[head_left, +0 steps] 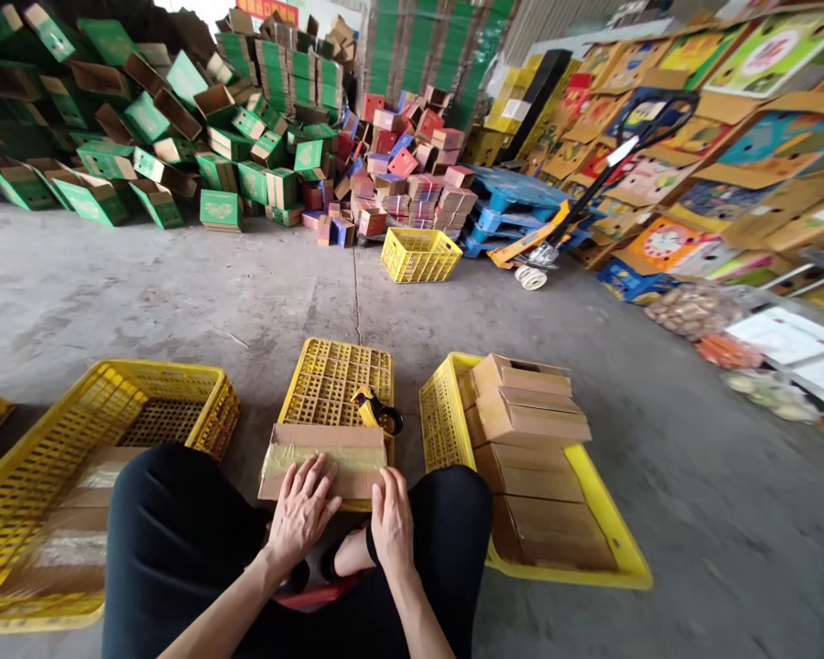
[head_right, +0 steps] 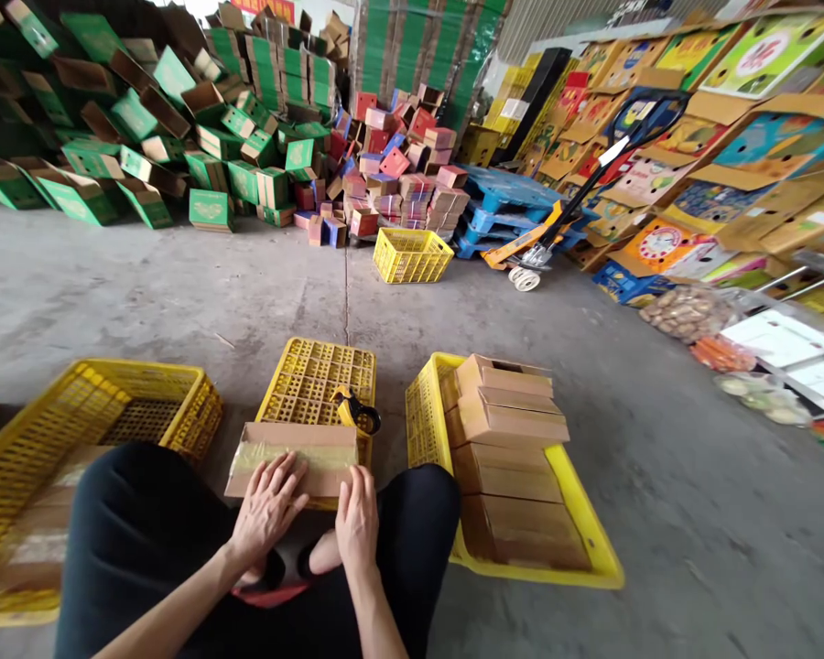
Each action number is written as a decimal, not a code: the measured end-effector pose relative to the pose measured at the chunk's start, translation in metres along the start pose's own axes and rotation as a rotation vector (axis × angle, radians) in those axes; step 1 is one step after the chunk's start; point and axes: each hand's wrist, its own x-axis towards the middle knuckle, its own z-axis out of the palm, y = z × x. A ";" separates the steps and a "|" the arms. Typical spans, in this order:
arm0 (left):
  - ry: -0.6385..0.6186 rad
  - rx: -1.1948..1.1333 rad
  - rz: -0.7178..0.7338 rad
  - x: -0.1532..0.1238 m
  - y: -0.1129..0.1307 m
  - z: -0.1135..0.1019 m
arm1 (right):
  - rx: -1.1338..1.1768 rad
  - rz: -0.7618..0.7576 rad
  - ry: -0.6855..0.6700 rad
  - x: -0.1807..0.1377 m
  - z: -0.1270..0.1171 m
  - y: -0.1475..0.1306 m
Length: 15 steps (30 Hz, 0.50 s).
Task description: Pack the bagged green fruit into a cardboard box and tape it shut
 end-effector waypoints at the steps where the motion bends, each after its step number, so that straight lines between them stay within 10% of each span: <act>1: -0.002 -0.001 -0.003 0.000 0.000 0.000 | 0.012 0.032 -0.005 0.004 0.002 0.002; 15: -0.019 -0.012 -0.035 0.003 0.002 -0.004 | -0.154 0.315 -0.337 0.087 0.015 0.000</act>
